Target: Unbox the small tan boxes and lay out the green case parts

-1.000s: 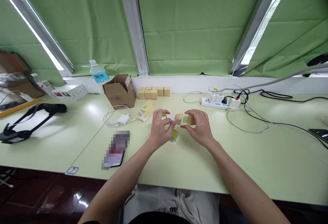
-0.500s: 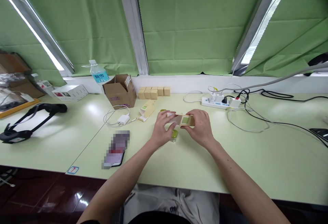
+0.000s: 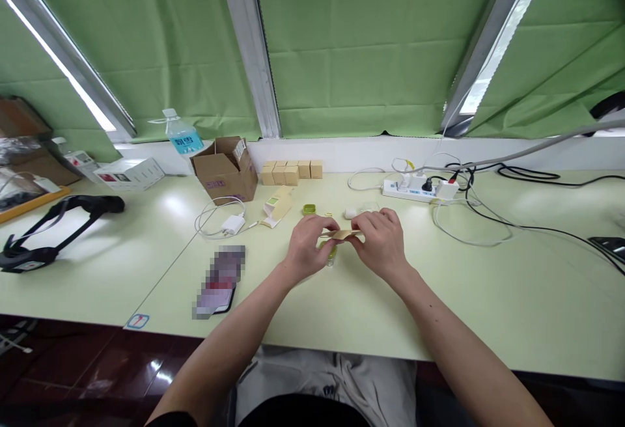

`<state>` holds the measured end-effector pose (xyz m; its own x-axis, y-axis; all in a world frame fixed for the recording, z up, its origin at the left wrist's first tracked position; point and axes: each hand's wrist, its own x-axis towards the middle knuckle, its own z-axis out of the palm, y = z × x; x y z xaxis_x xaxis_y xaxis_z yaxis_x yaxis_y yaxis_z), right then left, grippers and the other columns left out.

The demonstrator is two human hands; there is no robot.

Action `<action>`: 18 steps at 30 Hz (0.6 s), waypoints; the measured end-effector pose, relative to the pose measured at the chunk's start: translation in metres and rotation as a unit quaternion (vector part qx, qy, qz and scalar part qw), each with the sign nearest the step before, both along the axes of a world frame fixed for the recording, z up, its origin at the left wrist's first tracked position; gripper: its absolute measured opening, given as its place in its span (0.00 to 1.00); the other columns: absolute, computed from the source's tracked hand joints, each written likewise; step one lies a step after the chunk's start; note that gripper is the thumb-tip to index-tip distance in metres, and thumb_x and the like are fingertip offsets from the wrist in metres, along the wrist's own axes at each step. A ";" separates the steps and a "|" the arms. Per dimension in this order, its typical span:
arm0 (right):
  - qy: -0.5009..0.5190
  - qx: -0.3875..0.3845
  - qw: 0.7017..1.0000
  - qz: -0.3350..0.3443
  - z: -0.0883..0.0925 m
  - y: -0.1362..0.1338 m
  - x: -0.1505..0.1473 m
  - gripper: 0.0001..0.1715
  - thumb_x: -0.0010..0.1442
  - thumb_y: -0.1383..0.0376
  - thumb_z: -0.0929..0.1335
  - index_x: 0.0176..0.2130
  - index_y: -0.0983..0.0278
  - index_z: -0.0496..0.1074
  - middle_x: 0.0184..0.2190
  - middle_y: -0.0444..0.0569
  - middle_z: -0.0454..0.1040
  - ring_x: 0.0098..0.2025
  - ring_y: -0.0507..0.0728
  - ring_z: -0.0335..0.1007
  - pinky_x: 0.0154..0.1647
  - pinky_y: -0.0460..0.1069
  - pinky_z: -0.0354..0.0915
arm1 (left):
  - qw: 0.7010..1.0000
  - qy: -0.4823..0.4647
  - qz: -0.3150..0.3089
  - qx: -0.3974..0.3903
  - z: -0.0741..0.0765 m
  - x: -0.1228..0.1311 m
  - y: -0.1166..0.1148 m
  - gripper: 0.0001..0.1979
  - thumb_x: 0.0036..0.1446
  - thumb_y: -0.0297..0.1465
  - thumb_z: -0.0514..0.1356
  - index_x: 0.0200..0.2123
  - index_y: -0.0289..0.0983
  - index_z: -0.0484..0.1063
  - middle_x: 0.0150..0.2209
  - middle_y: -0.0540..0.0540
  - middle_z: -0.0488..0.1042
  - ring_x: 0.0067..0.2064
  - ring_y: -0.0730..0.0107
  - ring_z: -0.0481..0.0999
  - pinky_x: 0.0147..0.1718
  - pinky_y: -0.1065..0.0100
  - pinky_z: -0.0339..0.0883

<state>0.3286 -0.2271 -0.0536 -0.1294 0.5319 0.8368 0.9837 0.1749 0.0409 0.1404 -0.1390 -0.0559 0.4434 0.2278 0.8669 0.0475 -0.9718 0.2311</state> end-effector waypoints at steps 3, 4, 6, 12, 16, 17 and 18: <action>-0.058 0.028 0.998 -0.009 -0.001 0.000 -0.006 0.13 0.65 0.72 0.70 0.30 0.60 0.66 0.25 0.42 0.74 0.28 0.54 0.65 0.47 0.54 0.58 | 0.994 0.050 0.034 0.086 0.004 0.001 -0.001 0.06 0.64 0.25 0.65 0.42 0.42 0.77 0.33 0.49 0.81 0.36 0.65 0.79 0.41 0.58 0.67; -0.070 0.036 0.997 -0.012 -0.001 0.001 -0.008 0.14 0.65 0.73 0.69 0.29 0.60 0.66 0.24 0.42 0.72 0.28 0.54 0.64 0.46 0.54 0.59 | 0.991 0.061 0.048 0.107 0.004 0.002 -0.001 0.05 0.65 0.26 0.64 0.39 0.42 0.77 0.31 0.49 0.80 0.35 0.65 0.78 0.39 0.58 0.65; -0.077 0.050 0.996 -0.008 -0.001 0.000 -0.011 0.14 0.65 0.74 0.68 0.30 0.60 0.67 0.23 0.41 0.72 0.28 0.54 0.64 0.47 0.55 0.61 | 0.988 0.069 0.072 0.117 0.003 0.003 -0.003 0.07 0.67 0.27 0.63 0.35 0.42 0.77 0.29 0.49 0.78 0.34 0.65 0.76 0.37 0.59 0.62; -0.018 0.088 0.996 0.024 0.005 -0.006 -0.008 0.30 0.68 0.58 0.72 0.65 0.61 0.65 0.56 0.59 0.78 0.62 0.68 0.71 0.68 0.66 0.62 | 0.977 -0.014 0.146 -0.154 0.006 -0.006 0.013 0.13 0.65 0.33 0.65 0.27 0.39 0.70 0.27 0.50 0.73 0.30 0.68 0.71 0.31 0.65 0.62; 0.028 0.079 0.996 0.032 0.003 -0.008 -0.001 0.37 0.69 0.60 0.71 0.71 0.57 0.57 0.61 0.60 0.74 0.68 0.71 0.66 0.66 0.69 0.65 | 0.894 -0.005 0.254 -0.368 0.010 -0.037 0.052 0.13 0.57 0.40 0.68 0.29 0.39 0.71 0.25 0.51 0.72 0.28 0.68 0.69 0.26 0.68 0.60; 0.037 0.074 0.996 0.034 0.002 -0.008 0.000 0.36 0.69 0.62 0.70 0.71 0.57 0.58 0.60 0.60 0.74 0.67 0.72 0.66 0.65 0.69 0.66 | 0.878 -0.001 0.263 -0.399 0.009 -0.046 0.062 0.13 0.57 0.41 0.68 0.32 0.39 0.72 0.27 0.50 0.74 0.29 0.67 0.71 0.26 0.68 0.62; 0.043 0.068 0.996 0.036 0.002 -0.008 0.000 0.35 0.69 0.63 0.70 0.70 0.57 0.60 0.59 0.60 0.75 0.67 0.72 0.66 0.64 0.69 0.66 | 0.863 0.006 0.269 -0.428 0.006 -0.054 0.071 0.13 0.57 0.41 0.67 0.35 0.38 0.73 0.29 0.49 0.76 0.30 0.66 0.74 0.27 0.69 0.64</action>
